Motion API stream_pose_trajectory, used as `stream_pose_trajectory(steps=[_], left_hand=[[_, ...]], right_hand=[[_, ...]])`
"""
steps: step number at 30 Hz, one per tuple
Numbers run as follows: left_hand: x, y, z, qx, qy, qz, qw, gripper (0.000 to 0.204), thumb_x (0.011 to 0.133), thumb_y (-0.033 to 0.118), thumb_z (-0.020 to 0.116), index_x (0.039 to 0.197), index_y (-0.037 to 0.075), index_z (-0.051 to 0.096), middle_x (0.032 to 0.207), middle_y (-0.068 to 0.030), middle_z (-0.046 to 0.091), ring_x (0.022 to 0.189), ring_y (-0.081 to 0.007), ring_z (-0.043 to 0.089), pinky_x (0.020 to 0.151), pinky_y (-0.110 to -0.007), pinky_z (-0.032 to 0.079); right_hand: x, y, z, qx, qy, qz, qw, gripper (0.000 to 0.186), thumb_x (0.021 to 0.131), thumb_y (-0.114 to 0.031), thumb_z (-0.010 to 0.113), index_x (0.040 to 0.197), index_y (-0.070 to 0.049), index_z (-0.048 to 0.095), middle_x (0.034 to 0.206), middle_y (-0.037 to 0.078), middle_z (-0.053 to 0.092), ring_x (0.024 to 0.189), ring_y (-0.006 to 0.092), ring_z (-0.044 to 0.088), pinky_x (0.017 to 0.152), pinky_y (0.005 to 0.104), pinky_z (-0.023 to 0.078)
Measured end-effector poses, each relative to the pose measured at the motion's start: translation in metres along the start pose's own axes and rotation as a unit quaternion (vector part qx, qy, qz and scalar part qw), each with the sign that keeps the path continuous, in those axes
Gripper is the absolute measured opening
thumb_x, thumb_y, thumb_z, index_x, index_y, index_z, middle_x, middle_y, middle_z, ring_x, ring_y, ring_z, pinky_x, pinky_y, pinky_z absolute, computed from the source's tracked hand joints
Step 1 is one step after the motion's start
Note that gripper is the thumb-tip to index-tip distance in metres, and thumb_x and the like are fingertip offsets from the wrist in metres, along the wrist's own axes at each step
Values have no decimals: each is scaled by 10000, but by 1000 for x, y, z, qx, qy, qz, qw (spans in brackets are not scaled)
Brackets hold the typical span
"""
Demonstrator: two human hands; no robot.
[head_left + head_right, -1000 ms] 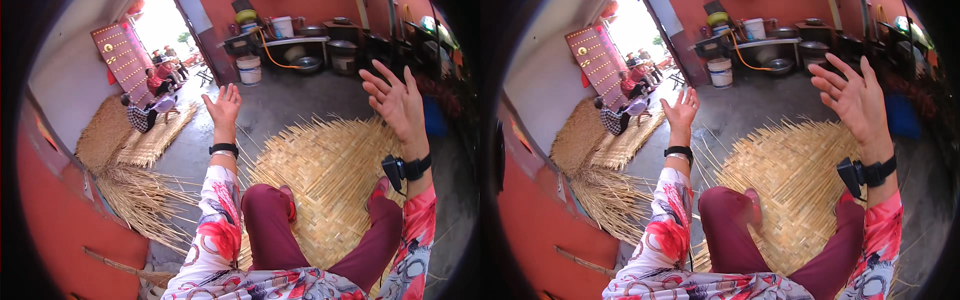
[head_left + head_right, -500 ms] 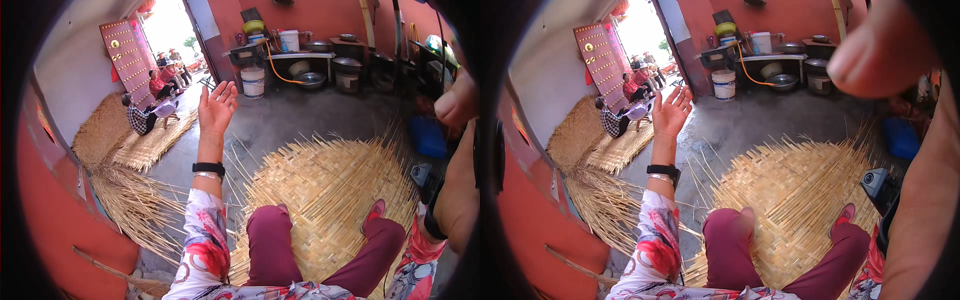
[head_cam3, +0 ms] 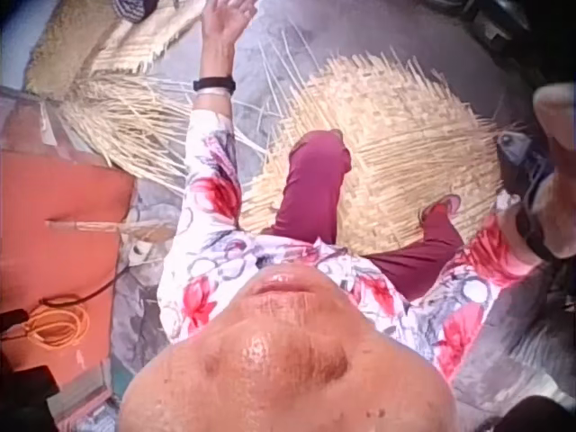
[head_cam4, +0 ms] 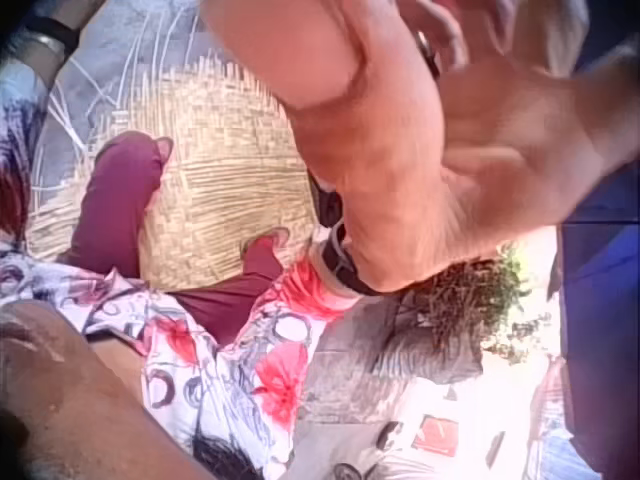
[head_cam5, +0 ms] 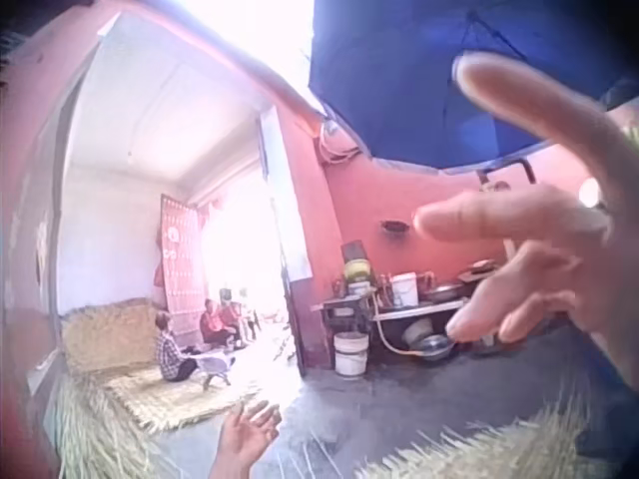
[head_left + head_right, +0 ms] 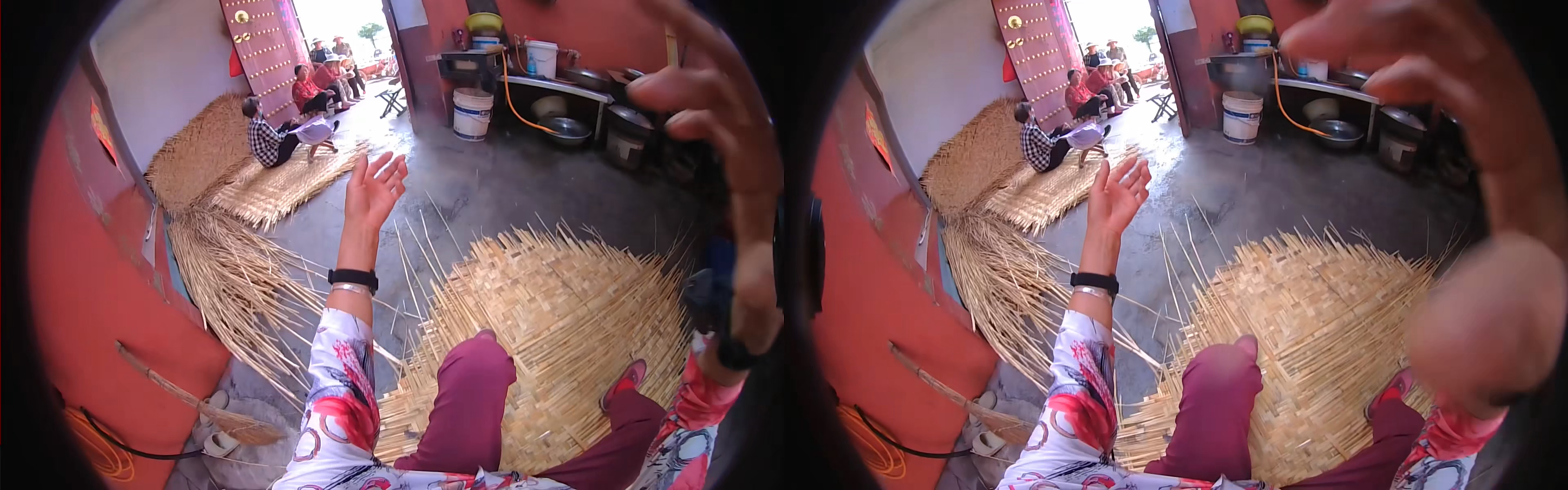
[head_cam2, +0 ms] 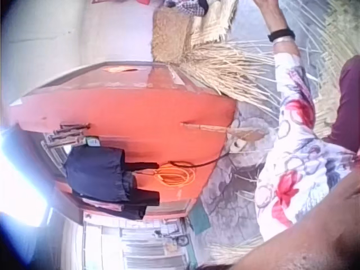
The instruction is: Weaving thin strips of bamboo or reed together by hand to create a large circular mat.
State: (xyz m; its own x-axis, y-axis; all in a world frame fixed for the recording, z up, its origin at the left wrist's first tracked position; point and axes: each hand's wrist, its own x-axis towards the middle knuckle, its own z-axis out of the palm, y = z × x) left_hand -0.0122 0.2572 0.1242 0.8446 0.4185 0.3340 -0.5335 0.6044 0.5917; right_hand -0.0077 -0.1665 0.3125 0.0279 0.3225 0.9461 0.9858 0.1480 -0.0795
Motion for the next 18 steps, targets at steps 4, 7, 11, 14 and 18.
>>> stream_pose_trajectory(steps=[4, 7, 11, 14, 18], left_hand=[[26, -9, -45, 34, 43, -25, 998, 553, 932, 435, 493, 1233, -26, 450, 1211, -218, 532, 1034, -297, 572, 761, -370, 511], [33, -4, -76, 41, 77, -18, 996, 552, 922, 434, 514, 1226, -24, 457, 1211, -215, 534, 1018, -287, 582, 742, -355, 517], [30, -7, -105, 94, 78, -34, 992, 547, 914, 432, 532, 1219, -16, 465, 1203, -205, 545, 1008, -273, 587, 735, -335, 516], [37, -47, -140, 108, 130, -105, 980, 463, 919, 391, 544, 1191, 18, 506, 1126, -174, 602, 959, -230, 615, 692, -298, 511], [31, -144, -177, 126, 168, -235, 949, 417, 924, 362, 545, 1165, 23, 516, 1118, -171, 605, 925, -222, 625, 670, -284, 510]], right_hand=[[0, 127, 65, 339, -142, 240, 899, 776, 842, -514, 572, 1391, -30, 317, 1293, 187, 503, 1013, 207, 602, 773, 277, 495], [47, 188, 92, 466, -50, 206, 859, 628, 925, -432, 496, 1387, -43, 326, 1291, 175, 508, 1008, 213, 611, 780, 285, 504], [-1, 223, 142, 531, -73, 279, 797, 590, 905, -434, 550, 1341, -67, 396, 1209, 147, 571, 977, 226, 623, 785, 331, 484], [-142, 252, 189, 510, -56, 520, 683, 614, 897, -474, 543, 1337, -71, 399, 1159, 151, 603, 954, 225, 631, 739, 351, 469], [-317, 232, 198, 530, 56, 672, 513, 442, 949, -304, 501, 1290, -34, 419, 1077, 198, 634, 860, 227, 666, 664, 285, 542]])
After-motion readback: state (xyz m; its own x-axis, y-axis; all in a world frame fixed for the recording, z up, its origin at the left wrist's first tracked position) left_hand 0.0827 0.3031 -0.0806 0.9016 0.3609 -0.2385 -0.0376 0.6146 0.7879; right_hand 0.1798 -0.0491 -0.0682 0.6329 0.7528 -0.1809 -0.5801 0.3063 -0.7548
